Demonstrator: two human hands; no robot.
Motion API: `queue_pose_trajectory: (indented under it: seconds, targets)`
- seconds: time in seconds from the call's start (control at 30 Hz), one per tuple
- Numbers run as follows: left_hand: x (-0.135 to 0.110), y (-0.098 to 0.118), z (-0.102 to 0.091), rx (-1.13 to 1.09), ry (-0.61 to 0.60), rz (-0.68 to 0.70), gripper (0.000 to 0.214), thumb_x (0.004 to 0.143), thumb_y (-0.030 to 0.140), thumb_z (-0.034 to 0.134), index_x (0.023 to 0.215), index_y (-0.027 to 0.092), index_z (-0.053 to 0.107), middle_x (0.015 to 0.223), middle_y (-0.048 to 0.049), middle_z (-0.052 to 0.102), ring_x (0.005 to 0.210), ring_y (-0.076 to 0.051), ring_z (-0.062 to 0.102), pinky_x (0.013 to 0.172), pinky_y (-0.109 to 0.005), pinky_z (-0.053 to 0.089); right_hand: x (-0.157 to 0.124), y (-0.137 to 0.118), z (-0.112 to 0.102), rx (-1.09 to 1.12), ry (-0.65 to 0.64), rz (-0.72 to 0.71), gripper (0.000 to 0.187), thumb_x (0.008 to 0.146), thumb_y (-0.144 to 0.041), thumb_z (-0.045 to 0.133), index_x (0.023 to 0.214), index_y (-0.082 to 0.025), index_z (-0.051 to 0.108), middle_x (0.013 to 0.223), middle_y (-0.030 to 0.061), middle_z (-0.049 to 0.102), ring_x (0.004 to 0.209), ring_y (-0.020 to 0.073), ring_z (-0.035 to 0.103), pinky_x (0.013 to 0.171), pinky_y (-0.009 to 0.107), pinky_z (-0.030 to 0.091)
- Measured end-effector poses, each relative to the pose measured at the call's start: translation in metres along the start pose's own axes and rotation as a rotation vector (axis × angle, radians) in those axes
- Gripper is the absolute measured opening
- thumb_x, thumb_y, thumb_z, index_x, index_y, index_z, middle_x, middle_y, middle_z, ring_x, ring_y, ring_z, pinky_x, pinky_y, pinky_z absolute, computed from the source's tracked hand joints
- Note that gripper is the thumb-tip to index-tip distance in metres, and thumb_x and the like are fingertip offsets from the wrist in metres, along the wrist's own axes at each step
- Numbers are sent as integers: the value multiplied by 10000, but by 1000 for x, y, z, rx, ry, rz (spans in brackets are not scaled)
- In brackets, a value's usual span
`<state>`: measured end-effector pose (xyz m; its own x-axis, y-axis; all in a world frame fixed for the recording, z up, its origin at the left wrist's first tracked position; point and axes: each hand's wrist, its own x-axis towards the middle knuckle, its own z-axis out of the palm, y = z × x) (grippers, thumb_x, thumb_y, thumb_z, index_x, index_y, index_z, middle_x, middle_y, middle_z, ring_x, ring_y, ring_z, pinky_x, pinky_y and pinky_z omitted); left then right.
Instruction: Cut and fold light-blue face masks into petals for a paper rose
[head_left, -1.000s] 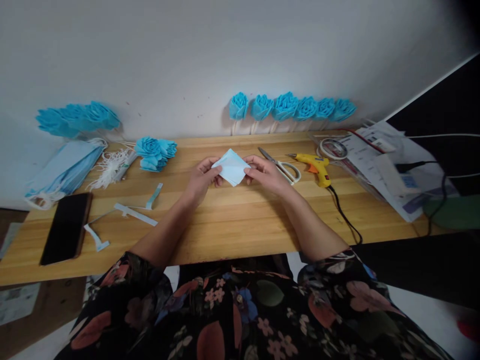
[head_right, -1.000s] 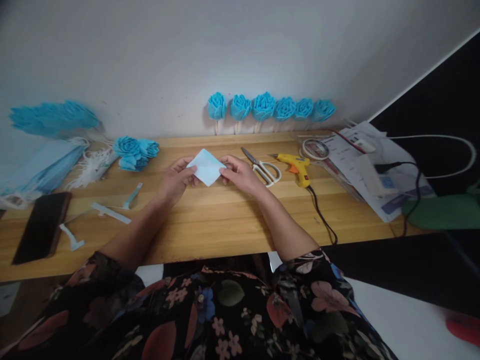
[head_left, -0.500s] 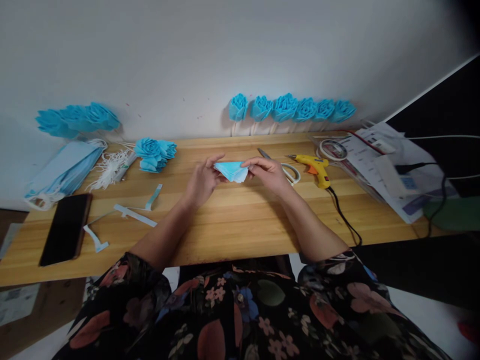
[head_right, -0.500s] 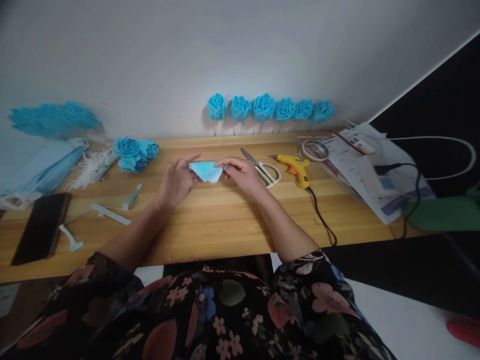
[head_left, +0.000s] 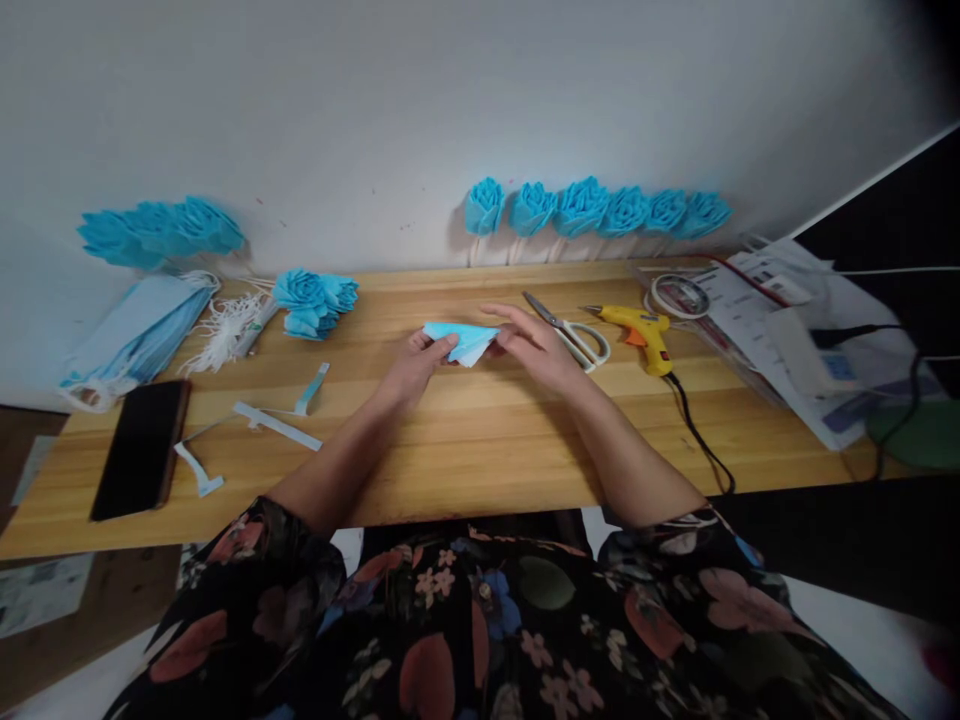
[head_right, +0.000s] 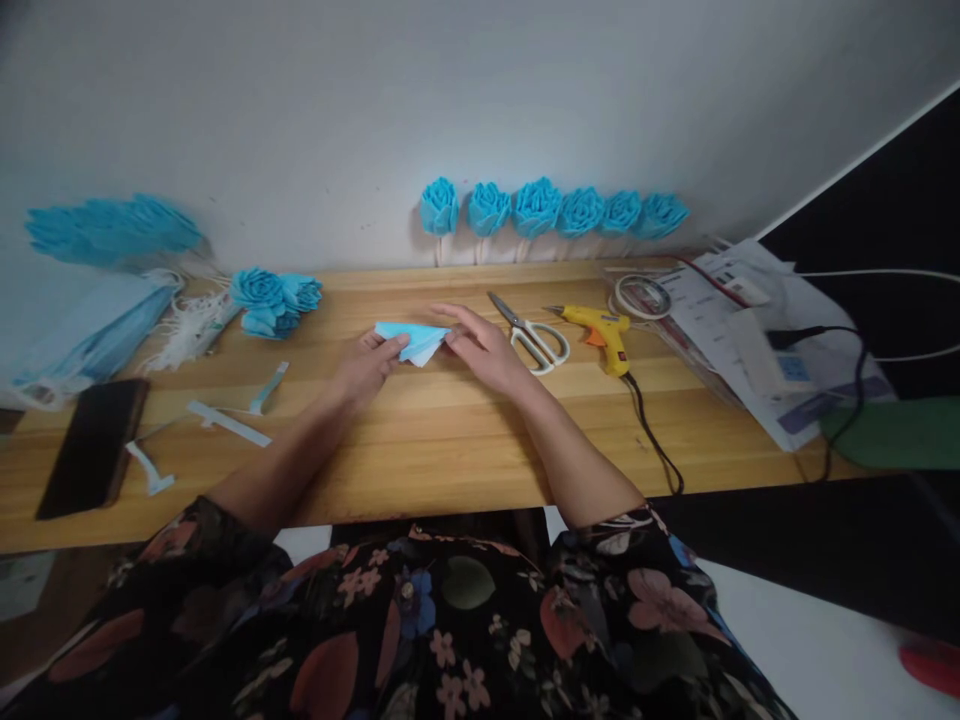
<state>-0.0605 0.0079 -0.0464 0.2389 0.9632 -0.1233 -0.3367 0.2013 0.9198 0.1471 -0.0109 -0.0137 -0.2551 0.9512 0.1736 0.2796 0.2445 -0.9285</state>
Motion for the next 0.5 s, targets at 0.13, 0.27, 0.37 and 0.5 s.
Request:
queue_pose_trajectory:
  seconds: [0.13, 0.27, 0.37, 0.5]
  targets:
    - [-4, 0, 3, 134, -17, 80, 391, 639, 452, 901, 815, 163, 705, 793, -13, 730, 734, -136, 623, 765, -300, 507, 1, -4, 1, 31, 9, 26, 358, 938, -506, 598, 1160, -260, 735, 1048, 53, 759, 912, 215, 681, 821, 376, 541]
    - [-9, 1, 9, 189, -41, 96, 391, 643, 461, 890, 809, 163, 698, 794, -13, 716, 726, -133, 601, 745, -295, 506, 2, 0, 6, -62, 8, 59, 324, 864, -503, 675, 898, -188, 738, 821, 35, 727, 733, 172, 606, 683, 311, 456]
    - [-10, 4, 10, 213, -27, 123, 360, 707, 481, 847, 812, 168, 703, 778, -11, 701, 719, -130, 589, 726, -282, 501, 2, 1, 8, -139, 34, 34, 285, 880, -461, 656, 870, -184, 724, 798, 29, 716, 717, 164, 586, 682, 303, 424]
    - [-10, 8, 8, 209, -24, 135, 343, 755, 488, 818, 758, 166, 701, 708, 1, 668, 675, -123, 571, 692, -265, 490, 1, 0, 9, -221, 39, -31, 306, 909, -485, 628, 856, -196, 713, 809, 32, 726, 754, 178, 611, 716, 310, 423]
